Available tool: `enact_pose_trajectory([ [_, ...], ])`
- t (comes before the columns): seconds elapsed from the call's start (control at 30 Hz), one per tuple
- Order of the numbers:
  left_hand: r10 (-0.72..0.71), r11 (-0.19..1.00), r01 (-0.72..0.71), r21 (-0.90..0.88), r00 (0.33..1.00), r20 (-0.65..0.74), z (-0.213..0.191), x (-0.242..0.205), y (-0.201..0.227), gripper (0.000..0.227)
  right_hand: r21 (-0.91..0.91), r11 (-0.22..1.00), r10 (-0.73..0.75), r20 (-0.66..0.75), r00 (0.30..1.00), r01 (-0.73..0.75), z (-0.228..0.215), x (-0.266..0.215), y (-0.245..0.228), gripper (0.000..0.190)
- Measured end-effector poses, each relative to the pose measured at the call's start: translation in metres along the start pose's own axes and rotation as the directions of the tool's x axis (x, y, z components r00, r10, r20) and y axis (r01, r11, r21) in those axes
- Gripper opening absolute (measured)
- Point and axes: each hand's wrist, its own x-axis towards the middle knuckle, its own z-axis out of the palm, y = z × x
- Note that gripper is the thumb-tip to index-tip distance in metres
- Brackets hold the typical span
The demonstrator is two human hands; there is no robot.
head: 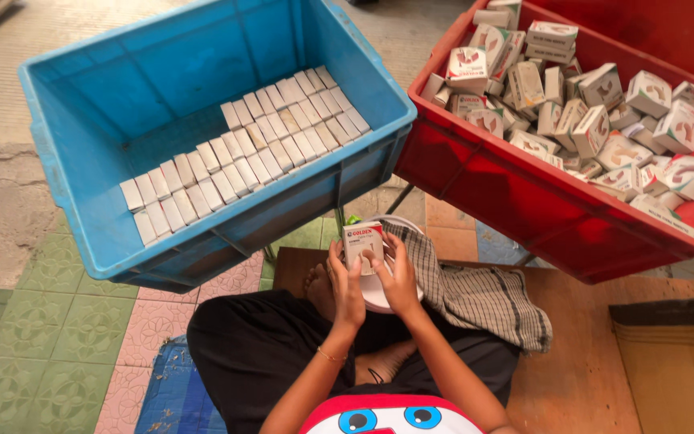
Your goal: The person sits on the floor and repeatedly wipes small white boxes with a cloth, then places them into a blue crate. The person picks boxes from a red crate, wipes them on a white lid, and arranges them in the blue crate.
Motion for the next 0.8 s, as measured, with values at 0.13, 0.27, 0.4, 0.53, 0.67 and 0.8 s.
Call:
enact_pose_trajectory([
  [0.13, 0.179, 0.984, -0.178, 0.015, 0.982, -0.056, -0.011, -0.001, 0.041, 0.069, 0.217, 0.974, -0.078, 0.018, 0.997, 0.072, 0.03, -0.001, -0.065, 0.068],
  [0.27, 0.478, 0.873, -0.487, -0.039, 0.868, -0.132, -0.036, 0.018, 0.08, 0.076, 0.323, 0.918, -0.257, 0.042, 0.966, 0.23, 0.051, 0.014, -0.106, 0.079],
  [0.4, 0.656, 0.755, -0.632, 0.175, 0.739, -0.155, -0.063, 0.065, 0.121, 0.082, 0.421, 0.863, -0.343, 0.084, 0.936, 0.279, 0.079, 0.054, -0.143, 0.091],
  [0.53, 0.679, 0.733, -0.665, 0.143, 0.701, -0.218, -0.095, 0.117, 0.182, 0.081, 0.556, 0.796, -0.372, 0.136, 0.918, 0.24, 0.121, 0.117, -0.19, 0.088],
  [0.67, 0.507, 0.857, -0.508, 0.086, 0.802, -0.316, -0.131, 0.206, 0.19, 0.07, 0.552, 0.834, -0.164, 0.259, 0.952, -0.006, 0.171, 0.185, -0.206, 0.086],
  [0.8, 0.237, 0.962, -0.27, -0.038, 0.897, -0.374, -0.164, 0.303, 0.175, 0.075, 0.315, 0.947, -0.043, 0.306, 0.951, -0.058, 0.222, 0.269, -0.167, 0.084],
])
